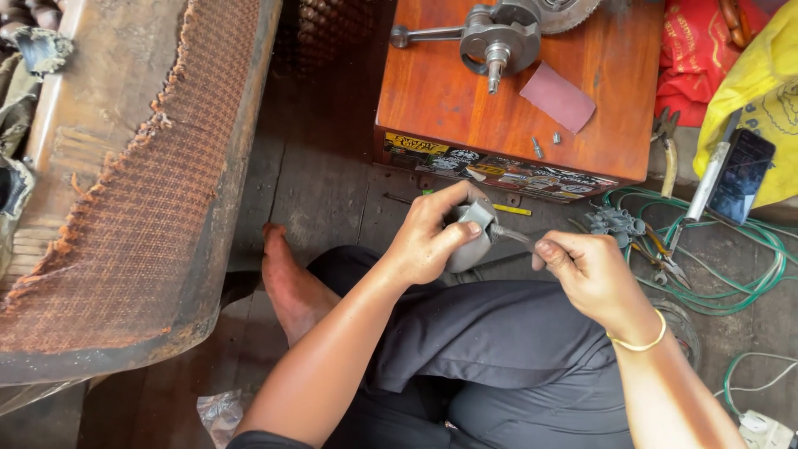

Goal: Cleaning the mating surface of a motorcycle engine component using a hand file to prepare it for reassembly.

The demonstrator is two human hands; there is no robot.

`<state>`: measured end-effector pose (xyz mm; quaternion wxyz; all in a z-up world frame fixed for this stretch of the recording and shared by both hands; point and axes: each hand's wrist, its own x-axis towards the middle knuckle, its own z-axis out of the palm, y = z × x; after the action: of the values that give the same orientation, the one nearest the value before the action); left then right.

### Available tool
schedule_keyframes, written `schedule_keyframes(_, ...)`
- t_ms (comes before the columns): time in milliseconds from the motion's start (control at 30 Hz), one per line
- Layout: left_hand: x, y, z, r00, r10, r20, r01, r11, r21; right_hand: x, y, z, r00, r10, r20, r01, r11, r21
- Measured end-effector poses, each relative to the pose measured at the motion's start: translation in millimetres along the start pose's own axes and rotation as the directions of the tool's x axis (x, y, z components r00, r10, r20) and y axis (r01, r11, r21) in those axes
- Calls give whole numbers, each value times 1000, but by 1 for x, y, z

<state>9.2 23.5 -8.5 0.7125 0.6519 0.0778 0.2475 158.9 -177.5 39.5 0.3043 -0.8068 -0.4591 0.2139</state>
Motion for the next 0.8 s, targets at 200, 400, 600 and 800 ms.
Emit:
schedule_keyframes(200,2,-21,1,998,-44,-53,48,995,91,3,-9,6,905,-332,-267,171,857,-486)
schedule_keyframes(400,-2,-12,5,995,-50,-81,53,998,35,-5,23,-7,826,-370,-425,158,876,-455)
schedule_keyframes(600,-2,-11,5,996,16,-87,-13,1000,28,-4,-1,1,983,-53,-175,33,993,-111)
schedule_keyframes(800,-6,-6,4,997,34,-73,-23,989,149,6,-10,0,999,44,11,-43,996,-77)
